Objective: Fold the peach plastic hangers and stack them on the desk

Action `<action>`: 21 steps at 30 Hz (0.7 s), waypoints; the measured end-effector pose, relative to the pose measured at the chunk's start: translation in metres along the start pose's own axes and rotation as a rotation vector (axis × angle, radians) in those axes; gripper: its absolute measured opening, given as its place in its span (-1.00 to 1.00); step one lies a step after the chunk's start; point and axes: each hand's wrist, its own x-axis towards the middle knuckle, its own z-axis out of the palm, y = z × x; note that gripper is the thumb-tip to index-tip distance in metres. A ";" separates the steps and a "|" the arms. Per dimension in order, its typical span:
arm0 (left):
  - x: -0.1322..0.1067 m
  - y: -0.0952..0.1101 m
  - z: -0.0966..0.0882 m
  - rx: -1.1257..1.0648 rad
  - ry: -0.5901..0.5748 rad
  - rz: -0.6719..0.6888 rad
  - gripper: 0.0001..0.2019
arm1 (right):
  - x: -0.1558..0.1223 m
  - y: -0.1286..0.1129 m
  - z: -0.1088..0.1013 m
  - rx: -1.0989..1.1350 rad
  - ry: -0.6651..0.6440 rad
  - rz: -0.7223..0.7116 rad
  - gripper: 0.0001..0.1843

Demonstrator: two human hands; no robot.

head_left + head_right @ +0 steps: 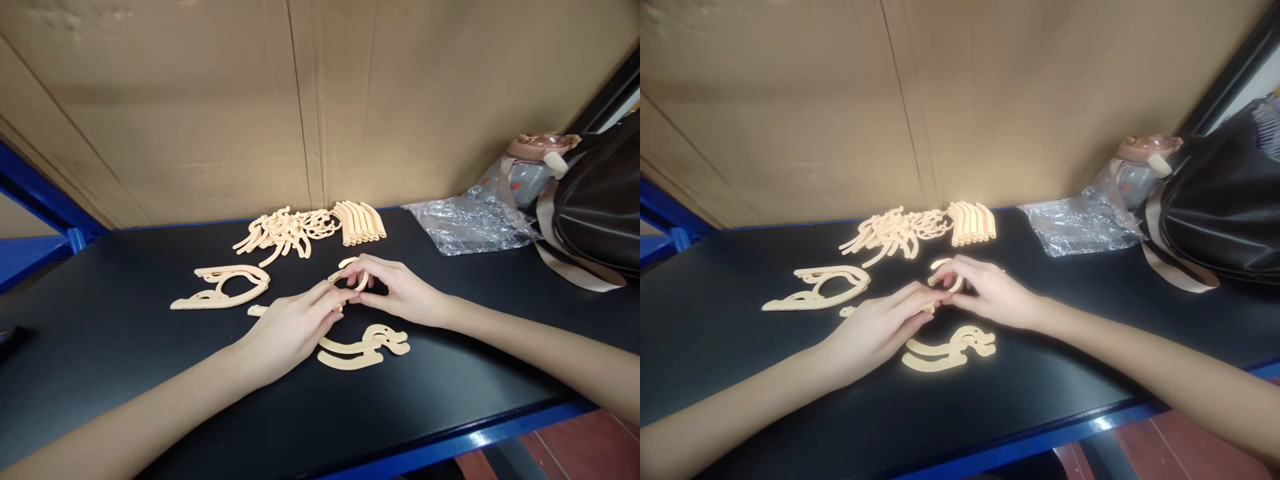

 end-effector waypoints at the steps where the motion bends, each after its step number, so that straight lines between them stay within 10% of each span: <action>1: 0.000 0.001 0.000 -0.004 0.006 -0.007 -0.67 | 0.000 0.000 0.000 -0.005 -0.004 0.007 -0.80; 21: -0.003 0.005 -0.019 -0.007 0.176 -0.071 -0.74 | -0.005 -0.019 -0.018 -0.602 -0.159 0.100 -0.82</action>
